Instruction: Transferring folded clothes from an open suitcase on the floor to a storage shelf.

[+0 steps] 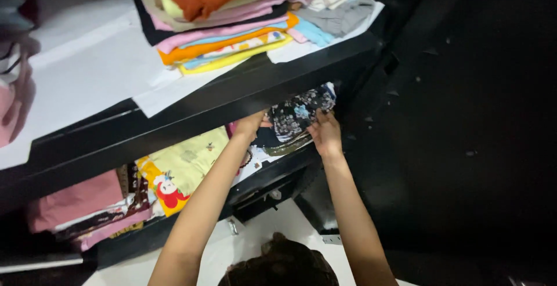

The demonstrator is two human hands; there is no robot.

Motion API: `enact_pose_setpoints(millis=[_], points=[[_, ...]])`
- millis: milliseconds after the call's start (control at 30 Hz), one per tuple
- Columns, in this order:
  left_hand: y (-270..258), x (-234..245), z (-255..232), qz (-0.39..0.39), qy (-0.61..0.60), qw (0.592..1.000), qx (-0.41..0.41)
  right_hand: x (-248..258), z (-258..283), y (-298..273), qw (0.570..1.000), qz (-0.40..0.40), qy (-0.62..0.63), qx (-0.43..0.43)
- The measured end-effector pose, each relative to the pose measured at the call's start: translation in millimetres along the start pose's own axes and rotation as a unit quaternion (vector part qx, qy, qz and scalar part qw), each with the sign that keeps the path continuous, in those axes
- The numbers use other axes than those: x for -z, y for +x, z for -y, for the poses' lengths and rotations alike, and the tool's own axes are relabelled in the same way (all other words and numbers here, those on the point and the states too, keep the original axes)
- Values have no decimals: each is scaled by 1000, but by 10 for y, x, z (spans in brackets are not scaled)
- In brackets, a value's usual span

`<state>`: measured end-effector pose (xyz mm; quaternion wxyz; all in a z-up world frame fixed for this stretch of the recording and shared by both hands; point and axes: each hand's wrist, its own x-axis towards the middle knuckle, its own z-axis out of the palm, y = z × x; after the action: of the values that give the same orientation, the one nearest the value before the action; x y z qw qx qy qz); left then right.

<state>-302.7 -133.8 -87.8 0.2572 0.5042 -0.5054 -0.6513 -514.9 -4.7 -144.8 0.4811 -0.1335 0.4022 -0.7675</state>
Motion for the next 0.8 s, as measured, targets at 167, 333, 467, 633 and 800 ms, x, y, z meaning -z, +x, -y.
enact_pose_setpoints(millis=[167,333,467,633,800], points=[[501,117,568,-4,-38,999,-12,-490,376,-619,998,12,-53,10],[-260,663,419,21,-109,990,-86,-551,351,-1116,955,76,-277,-70],[-1012,1372,442,-31,-88,993,-72,-1013,84,-1324,889,212,-393,-104],[-1853,2095,407,-101,-89,987,-86,-1762,-675,-1495,833,360,-417,47],[-2337,2530,684,-145,-99,981,-80,-2517,-840,-1935,641,482,-544,249]])
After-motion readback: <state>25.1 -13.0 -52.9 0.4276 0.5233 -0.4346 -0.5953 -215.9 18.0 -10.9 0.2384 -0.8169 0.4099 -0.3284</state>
